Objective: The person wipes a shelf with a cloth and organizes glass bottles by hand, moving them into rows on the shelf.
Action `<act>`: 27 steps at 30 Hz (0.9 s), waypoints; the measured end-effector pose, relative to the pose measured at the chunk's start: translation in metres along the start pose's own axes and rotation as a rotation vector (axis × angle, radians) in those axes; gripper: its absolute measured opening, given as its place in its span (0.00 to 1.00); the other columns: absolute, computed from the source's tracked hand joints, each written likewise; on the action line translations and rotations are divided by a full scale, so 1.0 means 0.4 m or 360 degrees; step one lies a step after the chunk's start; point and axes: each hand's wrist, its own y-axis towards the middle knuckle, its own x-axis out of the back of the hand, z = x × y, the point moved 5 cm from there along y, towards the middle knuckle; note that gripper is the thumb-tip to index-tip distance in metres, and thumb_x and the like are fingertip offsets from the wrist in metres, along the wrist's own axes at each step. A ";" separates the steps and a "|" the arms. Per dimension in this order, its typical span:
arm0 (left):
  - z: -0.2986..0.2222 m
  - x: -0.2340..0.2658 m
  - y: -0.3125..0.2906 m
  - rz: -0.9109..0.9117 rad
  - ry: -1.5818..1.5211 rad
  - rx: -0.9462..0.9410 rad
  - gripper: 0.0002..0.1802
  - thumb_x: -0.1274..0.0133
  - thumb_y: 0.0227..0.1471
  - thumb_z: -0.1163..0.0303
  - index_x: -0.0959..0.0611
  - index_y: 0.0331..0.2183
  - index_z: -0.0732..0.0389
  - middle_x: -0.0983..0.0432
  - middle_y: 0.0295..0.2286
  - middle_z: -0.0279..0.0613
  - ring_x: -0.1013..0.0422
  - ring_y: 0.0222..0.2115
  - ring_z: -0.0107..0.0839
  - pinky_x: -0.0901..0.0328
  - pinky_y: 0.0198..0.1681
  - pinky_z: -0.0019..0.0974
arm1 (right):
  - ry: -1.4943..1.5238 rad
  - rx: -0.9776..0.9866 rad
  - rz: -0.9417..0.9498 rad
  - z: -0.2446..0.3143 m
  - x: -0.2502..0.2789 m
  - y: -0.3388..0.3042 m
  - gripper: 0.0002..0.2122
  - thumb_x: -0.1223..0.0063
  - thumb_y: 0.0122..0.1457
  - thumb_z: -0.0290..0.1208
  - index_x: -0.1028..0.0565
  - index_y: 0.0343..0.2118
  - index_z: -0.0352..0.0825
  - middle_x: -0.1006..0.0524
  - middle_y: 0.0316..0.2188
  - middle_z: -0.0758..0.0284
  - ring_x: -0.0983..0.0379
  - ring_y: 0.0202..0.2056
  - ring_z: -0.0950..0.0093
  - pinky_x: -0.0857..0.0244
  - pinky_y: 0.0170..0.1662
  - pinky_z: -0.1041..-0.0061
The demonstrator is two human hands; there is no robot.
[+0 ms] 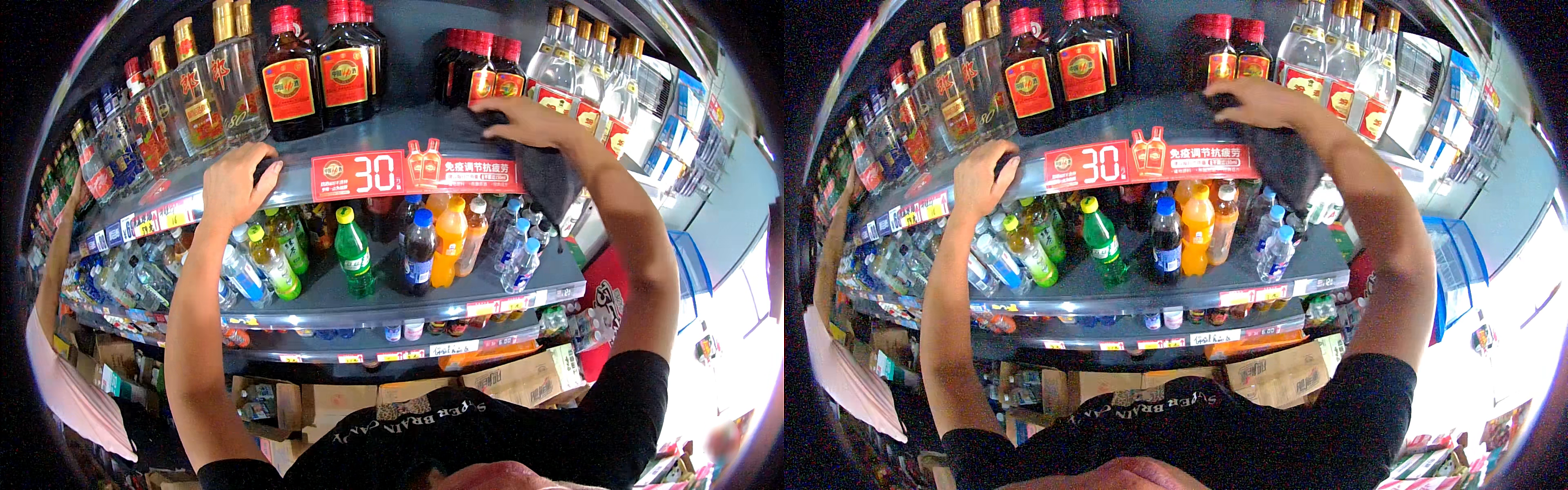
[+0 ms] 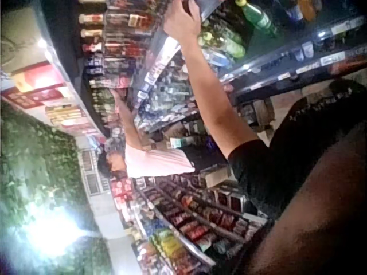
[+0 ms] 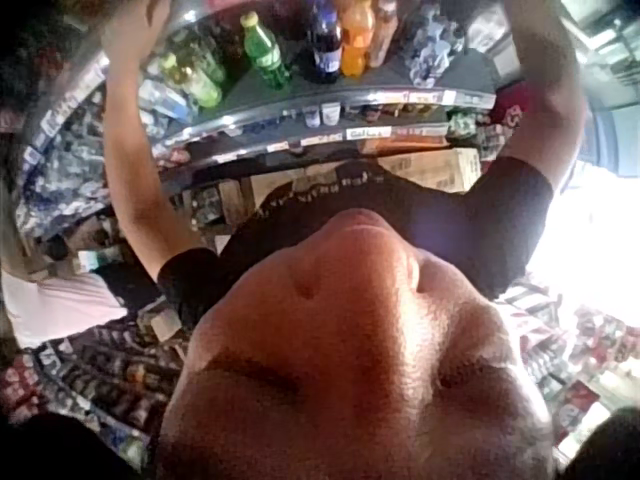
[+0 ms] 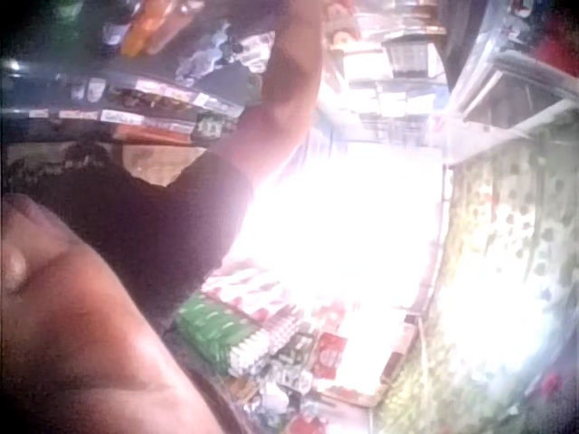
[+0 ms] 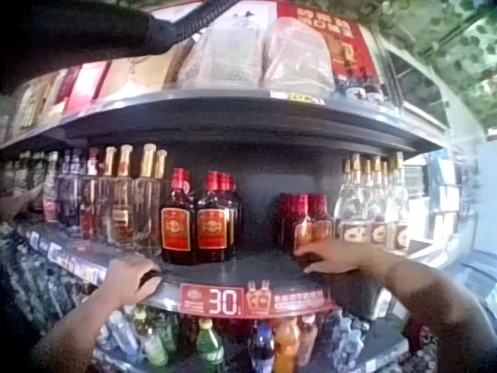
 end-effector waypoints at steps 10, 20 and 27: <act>0.014 0.002 -0.011 -0.0029 0.0005 -0.0001 0.11 0.51 0.45 0.61 0.24 0.28 0.59 0.27 0.26 0.44 0.31 0.29 0.45 0.37 0.32 0.41 | -0.0660 -0.0851 -0.0152 0.035 -0.007 0.413 0.14 0.56 0.47 0.28 0.26 0.38 0.33 0.27 0.40 0.57 0.30 0.43 0.61 0.34 0.43 0.66; 0.009 -0.008 -0.003 -0.0100 -0.0009 -0.0064 0.13 0.51 0.45 0.58 0.26 0.26 0.57 0.29 0.23 0.41 0.30 0.27 0.42 0.36 0.27 0.42 | -0.0647 -0.0127 0.0559 -0.087 -0.138 0.467 0.17 0.53 0.42 0.31 0.28 0.36 0.28 0.25 0.33 0.54 0.29 0.37 0.60 0.36 0.40 0.66; 0.020 -0.007 -0.003 -0.0050 0.0004 -0.0039 0.12 0.52 0.46 0.58 0.25 0.27 0.58 0.28 0.24 0.43 0.30 0.27 0.43 0.36 0.28 0.42 | -0.0139 0.0133 0.0617 0.068 -0.043 0.280 0.22 0.57 0.43 0.17 0.33 0.46 0.34 0.30 0.44 0.56 0.34 0.46 0.65 0.42 0.49 0.72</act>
